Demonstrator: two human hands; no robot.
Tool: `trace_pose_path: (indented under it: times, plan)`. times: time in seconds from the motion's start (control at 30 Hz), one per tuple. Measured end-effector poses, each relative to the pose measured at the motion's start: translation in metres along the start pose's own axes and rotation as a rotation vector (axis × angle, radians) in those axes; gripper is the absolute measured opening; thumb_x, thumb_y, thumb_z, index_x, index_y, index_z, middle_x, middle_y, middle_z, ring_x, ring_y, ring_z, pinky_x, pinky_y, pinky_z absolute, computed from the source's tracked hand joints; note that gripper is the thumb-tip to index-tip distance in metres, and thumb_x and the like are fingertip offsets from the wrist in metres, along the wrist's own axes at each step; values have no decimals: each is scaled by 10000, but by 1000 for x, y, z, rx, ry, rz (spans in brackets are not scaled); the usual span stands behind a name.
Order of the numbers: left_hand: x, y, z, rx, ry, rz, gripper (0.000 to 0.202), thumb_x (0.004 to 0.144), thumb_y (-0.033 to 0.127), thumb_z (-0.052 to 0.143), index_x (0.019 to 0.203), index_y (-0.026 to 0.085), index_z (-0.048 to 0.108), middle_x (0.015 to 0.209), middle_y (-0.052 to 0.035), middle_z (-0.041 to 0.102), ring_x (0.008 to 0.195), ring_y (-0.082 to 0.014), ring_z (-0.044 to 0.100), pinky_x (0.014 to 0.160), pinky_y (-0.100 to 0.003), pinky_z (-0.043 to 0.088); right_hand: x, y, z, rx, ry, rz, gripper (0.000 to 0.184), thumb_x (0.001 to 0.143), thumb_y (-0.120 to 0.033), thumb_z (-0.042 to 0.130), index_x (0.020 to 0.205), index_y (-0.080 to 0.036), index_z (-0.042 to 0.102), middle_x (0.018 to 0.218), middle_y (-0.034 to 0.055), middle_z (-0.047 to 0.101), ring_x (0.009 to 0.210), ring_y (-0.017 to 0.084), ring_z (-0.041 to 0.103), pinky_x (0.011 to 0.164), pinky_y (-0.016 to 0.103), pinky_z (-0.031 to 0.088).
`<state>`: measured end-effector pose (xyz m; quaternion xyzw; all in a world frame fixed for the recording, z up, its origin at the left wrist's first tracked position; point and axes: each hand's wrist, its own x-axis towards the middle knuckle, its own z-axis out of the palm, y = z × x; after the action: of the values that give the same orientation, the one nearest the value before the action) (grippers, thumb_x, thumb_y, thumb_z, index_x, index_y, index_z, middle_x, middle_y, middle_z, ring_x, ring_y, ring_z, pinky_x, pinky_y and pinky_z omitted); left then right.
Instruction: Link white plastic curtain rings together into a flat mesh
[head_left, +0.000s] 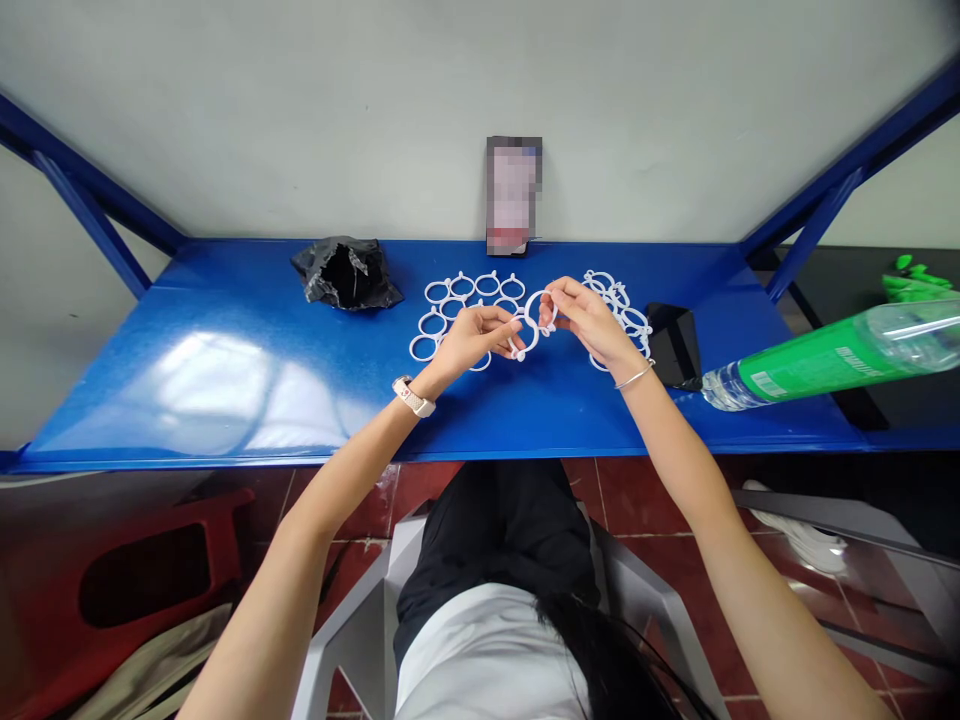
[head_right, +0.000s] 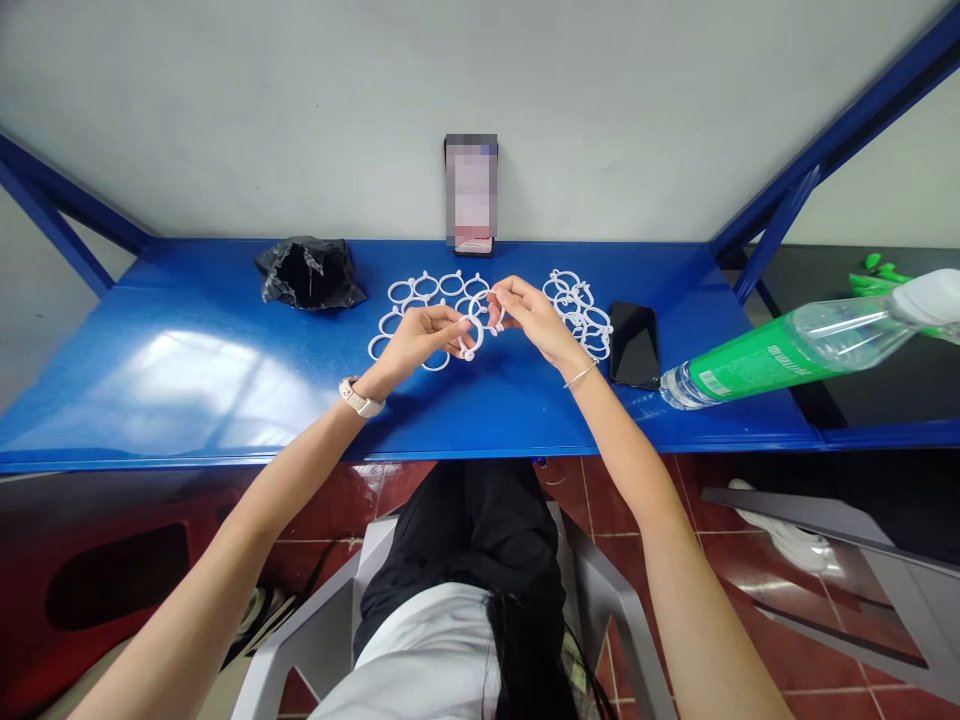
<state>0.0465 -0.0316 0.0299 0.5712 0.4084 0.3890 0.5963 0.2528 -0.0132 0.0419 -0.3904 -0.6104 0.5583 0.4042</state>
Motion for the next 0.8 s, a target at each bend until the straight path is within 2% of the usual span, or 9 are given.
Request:
trace_pose_path:
  times: [0.17,0.3,0.47,0.63,0.7,0.8]
  plan:
    - [3,2,-5,-115,129,-71,408,749,494,833,814,125,671,695,-51,744,596,-139,720,615,-230,598,1,1,-2,-22,14,-63,464,821,-695,665,882,-254,535,720,-32,532,692,141,552,725,296,510]
    - [6,1,-6,-206,191,-111,326,810,403,802,749,128,638,666,-27,716,601,-113,716,665,-213,598,0,0,0,-122,3,-117,463,827,-710,645,890,-261,553,706,-30,517,688,151,531,759,315,500]
    - [8,1,-4,-259,246,-176,299,881,331,741,713,130,599,670,-19,698,612,-98,711,708,-218,595,-5,-4,6,-266,-102,-130,407,883,-660,604,899,-255,573,759,-8,555,733,168,545,779,335,497]
    - [6,5,-8,-298,297,-151,303,861,326,768,711,123,600,658,-13,693,603,-81,706,681,-178,569,-7,-5,7,-369,-204,-165,329,935,-540,571,881,-221,629,759,-1,578,692,155,525,704,312,460]
    - [6,6,-11,-319,302,-131,318,841,340,787,701,121,605,655,-20,696,603,-81,705,663,-169,559,-6,-5,4,-428,-176,-177,317,941,-501,559,880,-204,650,782,13,617,692,157,534,690,305,445]
    - [6,6,-13,-318,280,-124,350,808,380,813,683,122,612,682,-32,710,602,-80,700,633,-163,545,-2,-3,-7,-620,2,-168,288,959,-411,516,869,-191,679,771,28,662,679,166,551,681,301,421]
